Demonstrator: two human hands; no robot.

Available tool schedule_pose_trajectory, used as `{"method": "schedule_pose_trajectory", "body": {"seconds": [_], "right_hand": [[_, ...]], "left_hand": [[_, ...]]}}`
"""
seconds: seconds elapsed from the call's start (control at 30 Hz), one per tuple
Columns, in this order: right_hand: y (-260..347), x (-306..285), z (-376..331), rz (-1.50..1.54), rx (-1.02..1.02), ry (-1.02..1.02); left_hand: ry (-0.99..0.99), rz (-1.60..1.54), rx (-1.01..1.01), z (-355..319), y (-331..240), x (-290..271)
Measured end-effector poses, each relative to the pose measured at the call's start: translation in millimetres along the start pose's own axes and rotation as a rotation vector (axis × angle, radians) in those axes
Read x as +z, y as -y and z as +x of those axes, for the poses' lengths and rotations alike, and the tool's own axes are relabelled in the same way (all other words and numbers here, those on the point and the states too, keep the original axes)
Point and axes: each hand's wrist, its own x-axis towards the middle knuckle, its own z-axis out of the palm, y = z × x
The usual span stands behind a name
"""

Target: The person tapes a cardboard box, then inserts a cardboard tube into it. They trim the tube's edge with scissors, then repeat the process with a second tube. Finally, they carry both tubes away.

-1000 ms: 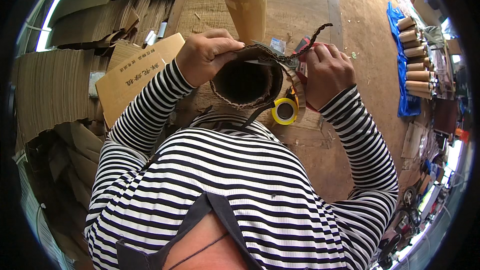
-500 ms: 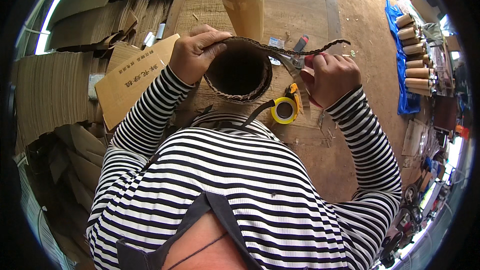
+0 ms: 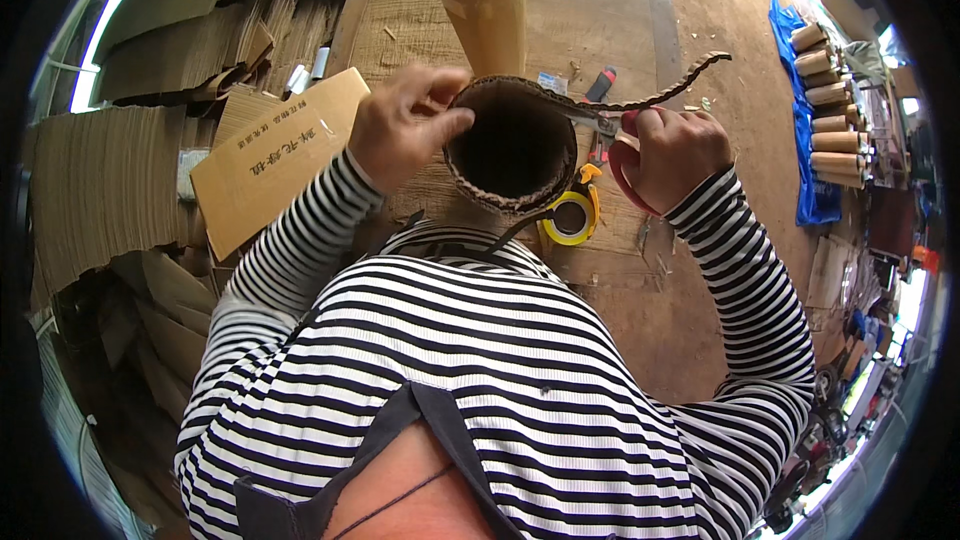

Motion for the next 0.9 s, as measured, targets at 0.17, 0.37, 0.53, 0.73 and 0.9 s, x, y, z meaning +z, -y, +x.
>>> {"method": "schedule_pose_trajectory", "body": {"seconds": [0.17,0.37,0.53,0.73,0.9], "right_hand": [[4.7,-4.0,4.8,0.05,-0.008,0.004],[11.7,-8.5,8.4,0.036,-0.008,0.103],[6.6,-10.4,4.9,-0.044,-0.088,0.015],[4.9,-7.8,5.0,0.018,-0.076,0.014],[11.4,0.7,4.2,0.115,0.017,0.095]], "left_hand": [[-0.031,-0.048,0.111,-14.7,-3.2,4.3],[0.076,-0.106,0.202,10.9,3.7,-1.3],[-0.021,0.003,0.032,-9.8,-7.9,6.4],[-0.033,-0.084,0.029,-35.4,-6.7,13.7],[0.097,-0.161,0.047,-28.0,-7.8,11.8]]}}
